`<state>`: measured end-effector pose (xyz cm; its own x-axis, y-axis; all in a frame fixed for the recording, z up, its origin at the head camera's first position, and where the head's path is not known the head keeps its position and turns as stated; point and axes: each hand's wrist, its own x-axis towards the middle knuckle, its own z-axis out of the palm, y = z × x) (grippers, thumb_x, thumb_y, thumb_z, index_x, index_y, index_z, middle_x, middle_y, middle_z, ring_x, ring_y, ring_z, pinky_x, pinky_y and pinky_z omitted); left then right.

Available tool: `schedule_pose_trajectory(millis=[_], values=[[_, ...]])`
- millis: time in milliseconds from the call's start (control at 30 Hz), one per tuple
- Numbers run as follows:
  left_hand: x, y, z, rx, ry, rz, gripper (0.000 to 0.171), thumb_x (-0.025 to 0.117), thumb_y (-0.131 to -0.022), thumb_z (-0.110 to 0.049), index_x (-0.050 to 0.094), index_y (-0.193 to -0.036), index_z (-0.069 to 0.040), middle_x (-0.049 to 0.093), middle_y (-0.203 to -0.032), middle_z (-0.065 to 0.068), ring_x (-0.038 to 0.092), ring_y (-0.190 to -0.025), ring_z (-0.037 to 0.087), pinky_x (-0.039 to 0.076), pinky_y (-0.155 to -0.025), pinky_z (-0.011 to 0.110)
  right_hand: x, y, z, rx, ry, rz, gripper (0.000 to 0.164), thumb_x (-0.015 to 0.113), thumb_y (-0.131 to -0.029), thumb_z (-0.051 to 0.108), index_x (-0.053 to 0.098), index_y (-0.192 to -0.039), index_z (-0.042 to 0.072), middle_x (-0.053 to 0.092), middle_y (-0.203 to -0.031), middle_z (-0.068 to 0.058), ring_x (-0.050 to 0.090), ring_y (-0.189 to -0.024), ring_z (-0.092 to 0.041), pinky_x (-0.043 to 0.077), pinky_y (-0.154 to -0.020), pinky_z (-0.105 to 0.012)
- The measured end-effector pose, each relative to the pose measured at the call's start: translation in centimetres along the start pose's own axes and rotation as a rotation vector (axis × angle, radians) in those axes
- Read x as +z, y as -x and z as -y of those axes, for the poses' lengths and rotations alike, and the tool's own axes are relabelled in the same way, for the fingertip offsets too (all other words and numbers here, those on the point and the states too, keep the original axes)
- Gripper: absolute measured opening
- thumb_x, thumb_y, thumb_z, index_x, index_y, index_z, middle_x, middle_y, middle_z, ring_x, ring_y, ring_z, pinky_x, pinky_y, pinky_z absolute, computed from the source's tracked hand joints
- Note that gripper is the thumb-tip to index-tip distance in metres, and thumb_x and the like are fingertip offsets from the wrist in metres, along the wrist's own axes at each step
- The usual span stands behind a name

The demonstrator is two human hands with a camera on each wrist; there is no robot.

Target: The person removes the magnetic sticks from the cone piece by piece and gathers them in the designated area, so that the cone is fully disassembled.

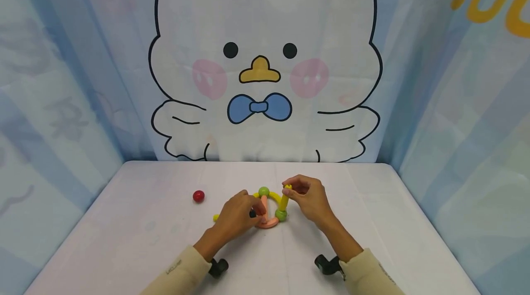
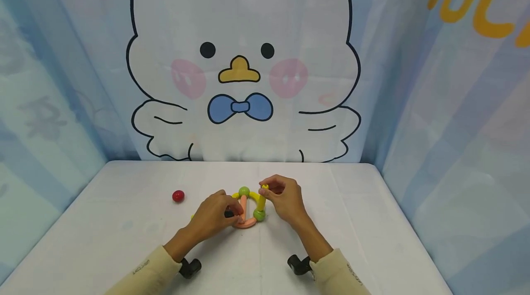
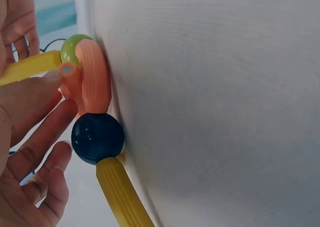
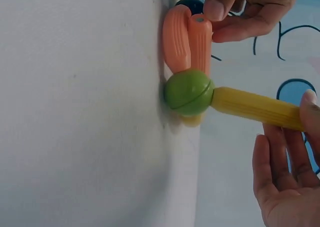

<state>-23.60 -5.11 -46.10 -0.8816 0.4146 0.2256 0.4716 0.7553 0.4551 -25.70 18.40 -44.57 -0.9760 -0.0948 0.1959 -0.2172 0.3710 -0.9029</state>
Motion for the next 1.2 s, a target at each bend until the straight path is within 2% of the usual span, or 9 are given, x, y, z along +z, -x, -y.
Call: schedule_pose_trajectory(millis=[133, 233, 400, 600, 733, 900, 1067, 1200], values=[[0.1, 0.0, 0.0, 0.005, 0.001, -0.010, 0.015, 0.092, -0.084, -0.027, 0.081, -0.092, -0.019, 0.072, -0.082, -0.012, 0.047, -0.080, 0.006, 0.044, -0.069, 0.021, -1.5, 0.4, -0.6, 0.010, -0.031, 0.022, 0.020, 0.082, -0.093, 0.012, 0.078, -0.112, 0.006, 0.079, -0.111, -0.011, 0.076, -0.098, -0.019, 0.061, -0.086, -0.021], [0.2, 0.1, 0.0, 0.015, -0.001, -0.019, 0.016, 0.093, -0.084, -0.026, 0.081, -0.091, -0.019, 0.073, -0.082, -0.011, 0.047, -0.079, 0.006, 0.044, -0.069, 0.021, -2.6, 0.8, -1.1, 0.036, -0.019, 0.030, 0.020, 0.082, -0.092, 0.009, 0.078, -0.111, 0.007, 0.078, -0.113, -0.013, 0.076, -0.097, -0.019, 0.061, -0.085, -0.021], [0.2, 0.2, 0.1, 0.016, 0.002, -0.025, 0.016, 0.093, -0.083, -0.025, 0.081, -0.091, -0.019, 0.072, -0.082, -0.012, 0.046, -0.079, 0.006, 0.044, -0.069, 0.021, -4.2, 1.4, -1.8, 0.109, 0.064, 0.049, 0.020, 0.083, -0.090, 0.007, 0.079, -0.108, 0.013, 0.079, -0.114, -0.007, 0.075, -0.097, -0.017, 0.061, -0.085, -0.020], [0.3, 0.2, 0.1, 0.023, 0.004, -0.035, 0.016, 0.093, -0.083, -0.025, 0.081, -0.091, -0.019, 0.073, -0.082, -0.011, 0.047, -0.079, 0.006, 0.045, -0.069, 0.021, -5.4, 1.8, -3.0, 0.161, 0.179, 0.112, 0.016, 0.085, -0.087, 0.004, 0.080, -0.101, 0.011, 0.079, -0.106, -0.005, 0.072, -0.090, -0.015, 0.061, -0.080, -0.021], [0.2, 0.3, 0.0, 0.023, -0.002, -0.035, 0.016, 0.093, -0.083, -0.026, 0.081, -0.091, -0.019, 0.073, -0.083, -0.011, 0.046, -0.079, 0.005, 0.045, -0.069, 0.020, -5.7, 2.0, -3.7, 0.142, 0.263, 0.157, 0.018, 0.088, -0.083, 0.002, 0.080, -0.095, 0.012, 0.079, -0.098, -0.002, 0.069, -0.086, -0.013, 0.058, -0.078, -0.021], [-0.4, 0.7, 0.1, 0.007, 0.004, -0.038, 0.018, 0.092, -0.084, -0.026, 0.082, -0.097, -0.020, 0.073, -0.085, -0.010, 0.049, -0.081, 0.006, 0.046, -0.069, 0.021, -5.2, 2.0, -4.1, 0.116, 0.360, 0.149, 0.021, 0.091, -0.080, 0.001, 0.080, -0.090, 0.015, 0.078, -0.093, 0.003, 0.067, -0.085, -0.012, 0.059, -0.079, -0.023], [-1.4, 1.5, 1.0, -0.017, -0.004, -0.069, 0.022, 0.091, -0.085, -0.026, 0.081, -0.103, -0.019, 0.075, -0.089, -0.008, 0.055, -0.084, 0.009, 0.048, -0.071, 0.022, -4.7, 2.2, -3.9, 0.153, 0.426, 0.138, 0.023, 0.091, -0.079, 0.000, 0.080, -0.087, 0.018, 0.075, -0.089, 0.005, 0.065, -0.083, -0.012, 0.060, -0.080, -0.026], [-2.3, 2.1, 2.0, -0.044, -0.029, -0.087, 0.024, 0.092, -0.084, -0.027, 0.080, -0.104, -0.020, 0.074, -0.092, -0.008, 0.058, -0.088, 0.010, 0.051, -0.074, 0.023, -4.3, 2.3, -3.7, 0.164, 0.473, 0.133, 0.025, 0.092, -0.078, 0.000, 0.080, -0.090, 0.019, 0.074, -0.091, 0.007, 0.064, -0.087, -0.013, 0.061, -0.087, -0.033]])
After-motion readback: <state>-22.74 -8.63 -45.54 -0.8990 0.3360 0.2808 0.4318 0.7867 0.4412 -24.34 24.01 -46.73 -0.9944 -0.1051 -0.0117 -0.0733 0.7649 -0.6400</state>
